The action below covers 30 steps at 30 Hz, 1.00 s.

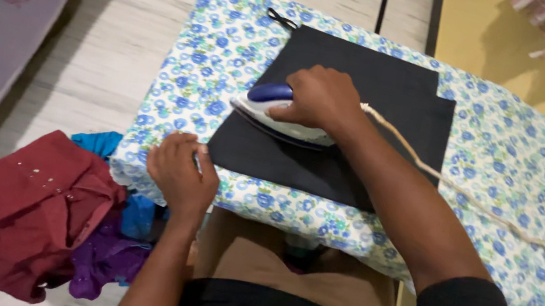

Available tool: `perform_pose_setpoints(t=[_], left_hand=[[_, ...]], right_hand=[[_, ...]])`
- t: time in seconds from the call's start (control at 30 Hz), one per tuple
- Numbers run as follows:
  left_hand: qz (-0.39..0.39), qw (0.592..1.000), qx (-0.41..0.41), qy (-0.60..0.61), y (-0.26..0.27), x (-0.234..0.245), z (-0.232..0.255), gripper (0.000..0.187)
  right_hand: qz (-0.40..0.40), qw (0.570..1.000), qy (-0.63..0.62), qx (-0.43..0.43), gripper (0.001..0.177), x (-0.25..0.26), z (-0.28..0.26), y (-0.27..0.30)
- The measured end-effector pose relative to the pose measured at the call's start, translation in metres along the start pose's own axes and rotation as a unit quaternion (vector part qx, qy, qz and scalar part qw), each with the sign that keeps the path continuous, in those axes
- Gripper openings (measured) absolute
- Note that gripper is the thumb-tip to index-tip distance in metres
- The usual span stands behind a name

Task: The person irons a pair of black trousers on an ironing board, flipping and folding the garment between presses.

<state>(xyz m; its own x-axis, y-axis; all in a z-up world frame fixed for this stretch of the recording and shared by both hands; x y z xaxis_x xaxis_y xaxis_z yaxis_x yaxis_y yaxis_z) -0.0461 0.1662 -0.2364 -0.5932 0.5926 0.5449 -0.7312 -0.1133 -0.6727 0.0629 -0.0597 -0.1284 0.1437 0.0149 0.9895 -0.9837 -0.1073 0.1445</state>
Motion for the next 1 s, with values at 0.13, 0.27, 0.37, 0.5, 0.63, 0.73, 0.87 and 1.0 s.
perform_pose_setpoints(t=[0.13,0.27,0.37,0.5,0.63,0.73,0.87,1.0], left_hand=[[-0.023,0.999,-0.009,0.040,-0.002,0.004,-0.014,0.005],[-0.093,0.990,0.006,0.109,-0.012,0.003,-0.039,0.009],[-0.131,0.977,-0.017,0.165,-0.015,0.009,-0.046,0.020],[-0.132,0.977,-0.047,0.163,-0.011,0.010,-0.040,0.027],[-0.149,0.980,0.006,0.134,-0.011,0.006,-0.039,0.031],[-0.154,0.978,0.007,0.137,-0.014,0.004,-0.033,0.034],[-0.171,0.948,-0.003,0.268,-0.023,-0.002,-0.028,0.031],[-0.240,0.903,-0.036,0.355,-0.038,-0.004,-0.016,0.039]], right_hand=[[0.042,0.995,-0.060,-0.061,0.054,0.001,0.018,-0.034],[0.050,0.989,-0.039,-0.130,0.064,0.002,0.062,-0.055],[0.009,0.994,-0.013,-0.106,0.066,0.001,0.066,-0.048],[-0.099,0.990,-0.016,-0.102,0.060,-0.007,0.056,-0.017],[-0.093,0.993,-0.007,-0.071,0.059,-0.006,0.040,0.016],[-0.093,0.995,0.007,-0.043,0.058,-0.007,0.032,0.037],[-0.078,0.996,-0.004,-0.039,0.058,-0.003,0.030,0.051],[-0.065,0.997,-0.015,-0.031,0.059,-0.001,0.030,0.052]])
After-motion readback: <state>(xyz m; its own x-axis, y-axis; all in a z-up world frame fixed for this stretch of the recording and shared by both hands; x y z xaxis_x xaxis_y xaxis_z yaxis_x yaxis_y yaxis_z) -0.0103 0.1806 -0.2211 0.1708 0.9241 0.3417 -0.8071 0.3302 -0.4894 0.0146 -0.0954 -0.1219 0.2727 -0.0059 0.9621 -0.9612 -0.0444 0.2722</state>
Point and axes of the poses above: each hand's wrist, its own y-axis away from the middle knuckle, its own x-axis out of the back of the hand, z = x × y, the point moved 6 cm from there along -y, towards the middle knuckle, and after that the axes turned 5 degrees about -x, right-handed, at the moved point
